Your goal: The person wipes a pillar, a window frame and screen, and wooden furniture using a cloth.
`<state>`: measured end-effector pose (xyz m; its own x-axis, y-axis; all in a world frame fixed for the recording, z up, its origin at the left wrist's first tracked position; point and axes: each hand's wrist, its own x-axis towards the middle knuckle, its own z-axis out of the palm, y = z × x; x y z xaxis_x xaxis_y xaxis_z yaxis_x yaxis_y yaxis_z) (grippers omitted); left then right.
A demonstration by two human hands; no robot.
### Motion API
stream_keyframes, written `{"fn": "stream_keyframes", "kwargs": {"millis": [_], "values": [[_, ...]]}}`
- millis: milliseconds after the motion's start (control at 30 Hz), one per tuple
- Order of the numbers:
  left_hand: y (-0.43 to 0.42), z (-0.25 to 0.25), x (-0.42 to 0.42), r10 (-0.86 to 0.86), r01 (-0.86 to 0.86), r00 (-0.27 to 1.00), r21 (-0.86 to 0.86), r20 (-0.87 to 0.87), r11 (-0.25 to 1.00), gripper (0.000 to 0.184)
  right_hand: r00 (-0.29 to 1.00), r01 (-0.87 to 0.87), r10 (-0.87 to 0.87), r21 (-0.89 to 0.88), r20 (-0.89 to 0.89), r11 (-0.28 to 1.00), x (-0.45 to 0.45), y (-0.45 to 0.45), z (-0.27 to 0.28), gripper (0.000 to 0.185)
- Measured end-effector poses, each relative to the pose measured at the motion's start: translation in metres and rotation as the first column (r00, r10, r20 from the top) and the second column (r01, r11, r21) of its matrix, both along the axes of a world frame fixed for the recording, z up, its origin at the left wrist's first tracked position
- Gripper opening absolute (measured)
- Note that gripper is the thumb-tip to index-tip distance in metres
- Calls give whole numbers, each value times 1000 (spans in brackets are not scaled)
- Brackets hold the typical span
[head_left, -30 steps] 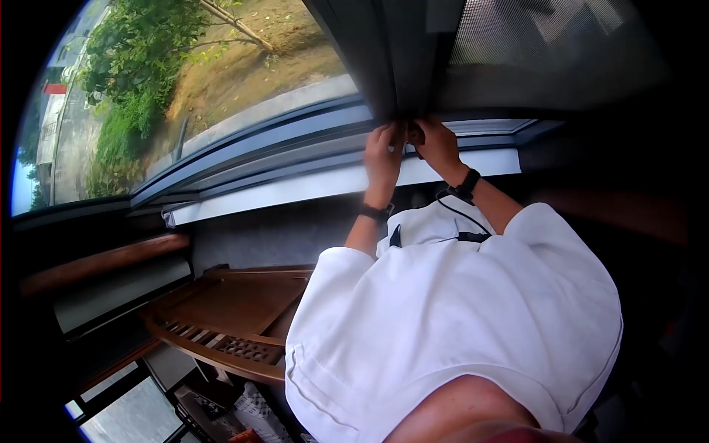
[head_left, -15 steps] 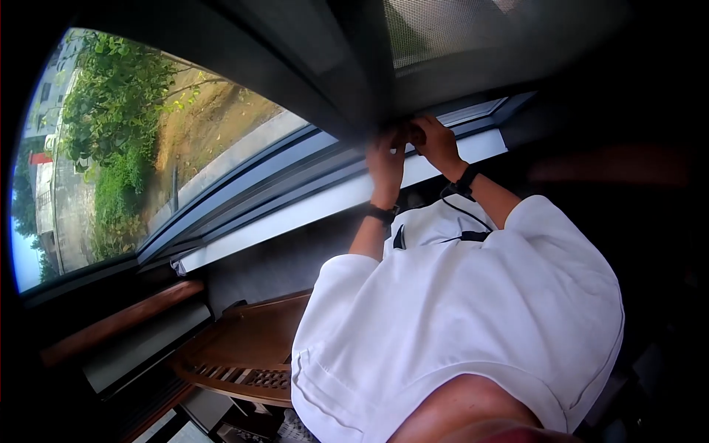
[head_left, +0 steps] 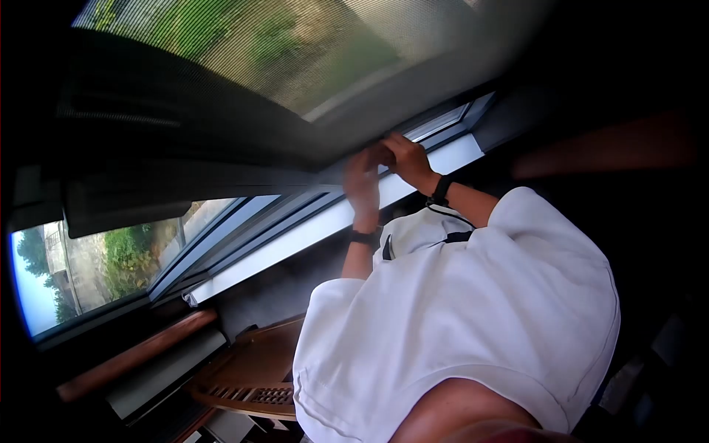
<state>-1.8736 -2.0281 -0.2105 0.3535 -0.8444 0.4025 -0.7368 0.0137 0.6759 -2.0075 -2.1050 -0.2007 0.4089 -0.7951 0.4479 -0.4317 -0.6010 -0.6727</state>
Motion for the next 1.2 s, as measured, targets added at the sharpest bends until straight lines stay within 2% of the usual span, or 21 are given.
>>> {"fn": "stream_keyframes", "kwargs": {"millis": [67, 200, 300, 367, 433, 500, 567, 633, 700, 800, 900, 933, 1033, 1200], "values": [[-9, 2, -16, 25, -25, 1000, -15, 4, 1000, 32, 998, -38, 38, 11, 53, 999, -14, -12, -3, 22], [-49, -4, -73, 37, -37, 998, 3, 48, 999, 33, 1000, -30, 29, 68, 2, 997, -75, -48, -12, 22], [-87, -12, -130, 0, -2, 998, 34, 64, 999, 32, 999, 52, -53, 95, 12, 994, -130, -81, -24, 34], [-115, -18, -165, -37, 35, 998, 46, 56, 998, 31, 993, 106, -109, 79, 37, 991, -166, -100, -32, 32], [-142, -13, -203, -82, 82, 997, -28, 13, 996, 31, 981, 186, -189, 76, 41, 980, -199, -118, -34, 33], [-162, -1, -234, -134, 123, 989, -157, -63, 980, 32, 973, 222, -224, 31, 55, 975, -233, -128, -12, 36], [-175, 31, -261, -228, 206, 972, -263, -58, 943, 37, 951, 297, -294, -17, 92, 955, -262, -130, 18, 39], [-180, 69, -284, -332, 287, 941, -361, -68, 887, 40, 947, 310, -302, -67, 107, 948, -292, -119, 57, 52], [-181, 105, -302, -424, 381, 906, -467, 15, 798, 44, 940, 309, -264, -212, 217, 927, -317, -106, 102, 57], [-187, 154, -328, -521, 486, 843, -611, 138, 625, 42, 903, 422, -348, -362, 254, 831, -349, -91, 142, 59], [-196, 195, -348, -611, 565, 769, -649, 190, 509, 41, 849, 522, -406, -415, 338, 745, -367, -88, 170, 59], [-201, 198, -355, -625, 563, 758, -669, 186, 485, 42, 832, 537, -397, -383, 389, 752, -371, -91, 166, 56], [-203, 186, -362, -609, 529, 781, -664, 138, 528, 41, 840, 536, -393, -465, 373, 705, -377, -101, 156, 54], [-202, 146, -353, -621, 558, 775, -590, 118, 584, 38, 838, 535, -421, -377, 346, 756, -372, -98, 102, 56]]}}
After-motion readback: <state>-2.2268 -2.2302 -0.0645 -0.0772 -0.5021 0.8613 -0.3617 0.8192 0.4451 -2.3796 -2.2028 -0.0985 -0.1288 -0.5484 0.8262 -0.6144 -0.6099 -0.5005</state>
